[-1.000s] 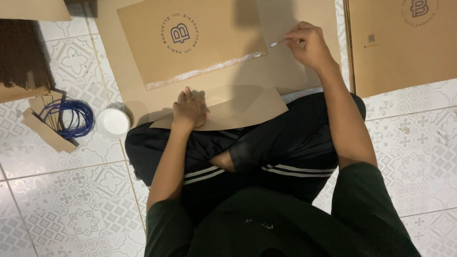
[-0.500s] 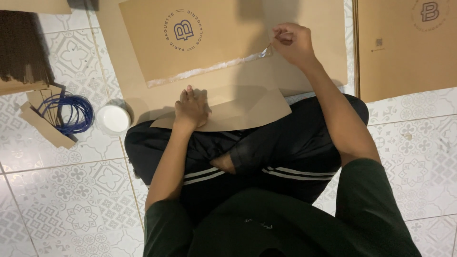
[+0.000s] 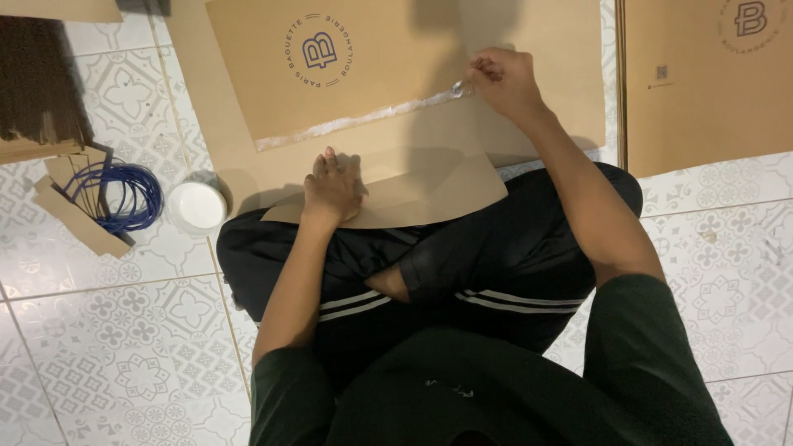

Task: Assembling cardboard components by applying glue with a brush and pressing the pieces together.

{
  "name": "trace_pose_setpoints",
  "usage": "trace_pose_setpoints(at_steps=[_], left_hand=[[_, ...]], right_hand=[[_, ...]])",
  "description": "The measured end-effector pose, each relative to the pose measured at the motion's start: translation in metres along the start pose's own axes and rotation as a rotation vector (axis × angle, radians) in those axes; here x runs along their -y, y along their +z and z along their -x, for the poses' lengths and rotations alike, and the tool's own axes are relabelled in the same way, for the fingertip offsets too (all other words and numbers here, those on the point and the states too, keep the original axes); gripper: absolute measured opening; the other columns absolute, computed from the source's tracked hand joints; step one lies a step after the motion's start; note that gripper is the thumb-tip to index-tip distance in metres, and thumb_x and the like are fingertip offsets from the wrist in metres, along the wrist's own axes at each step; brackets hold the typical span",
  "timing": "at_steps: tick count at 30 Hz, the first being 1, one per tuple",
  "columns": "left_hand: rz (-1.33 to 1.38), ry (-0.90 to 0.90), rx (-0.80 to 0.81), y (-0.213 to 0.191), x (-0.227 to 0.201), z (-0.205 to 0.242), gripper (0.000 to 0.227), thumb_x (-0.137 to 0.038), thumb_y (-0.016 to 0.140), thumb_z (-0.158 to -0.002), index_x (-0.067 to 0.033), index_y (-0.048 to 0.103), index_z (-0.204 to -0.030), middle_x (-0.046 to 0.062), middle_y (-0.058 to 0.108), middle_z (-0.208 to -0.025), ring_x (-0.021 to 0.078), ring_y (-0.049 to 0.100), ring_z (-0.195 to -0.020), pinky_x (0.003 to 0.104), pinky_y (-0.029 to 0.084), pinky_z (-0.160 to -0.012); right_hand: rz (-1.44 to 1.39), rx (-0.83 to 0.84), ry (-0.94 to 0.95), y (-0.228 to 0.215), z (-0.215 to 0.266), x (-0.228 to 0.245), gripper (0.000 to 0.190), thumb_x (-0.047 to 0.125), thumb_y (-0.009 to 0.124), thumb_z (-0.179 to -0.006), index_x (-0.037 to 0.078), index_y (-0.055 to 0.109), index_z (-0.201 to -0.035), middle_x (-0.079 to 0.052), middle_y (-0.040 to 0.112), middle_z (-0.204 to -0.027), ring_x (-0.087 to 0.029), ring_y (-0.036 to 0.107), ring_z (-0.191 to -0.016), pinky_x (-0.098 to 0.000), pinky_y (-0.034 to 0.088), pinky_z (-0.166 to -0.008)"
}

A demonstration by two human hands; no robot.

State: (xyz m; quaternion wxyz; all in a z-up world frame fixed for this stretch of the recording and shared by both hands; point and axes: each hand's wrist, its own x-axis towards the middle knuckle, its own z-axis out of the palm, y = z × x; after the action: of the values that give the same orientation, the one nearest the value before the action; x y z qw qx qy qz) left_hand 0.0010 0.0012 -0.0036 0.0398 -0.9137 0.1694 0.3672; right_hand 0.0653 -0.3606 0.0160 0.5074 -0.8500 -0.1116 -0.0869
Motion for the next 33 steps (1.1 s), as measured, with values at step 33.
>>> trace_pose_setpoints(at_steps=[33], left_hand=[[0.015,-0.009,-0.027,-0.002,-0.003,0.002,0.076,-0.048,0.059,-0.092,-0.0225,0.029,-0.158,0.028,0.015,-0.166,0.0438,0.022,-0.151,0.055,0.043,-0.098]], right_hand=[[-0.065,0.095,0.079,-0.008,0.003,0.018,0.008,-0.008,0.073,-0.096,-0.010,0.071,-0.103,-0.012,0.070,-0.094,-0.016,0.063,-0.077,-0.0242,0.053,-0.071]])
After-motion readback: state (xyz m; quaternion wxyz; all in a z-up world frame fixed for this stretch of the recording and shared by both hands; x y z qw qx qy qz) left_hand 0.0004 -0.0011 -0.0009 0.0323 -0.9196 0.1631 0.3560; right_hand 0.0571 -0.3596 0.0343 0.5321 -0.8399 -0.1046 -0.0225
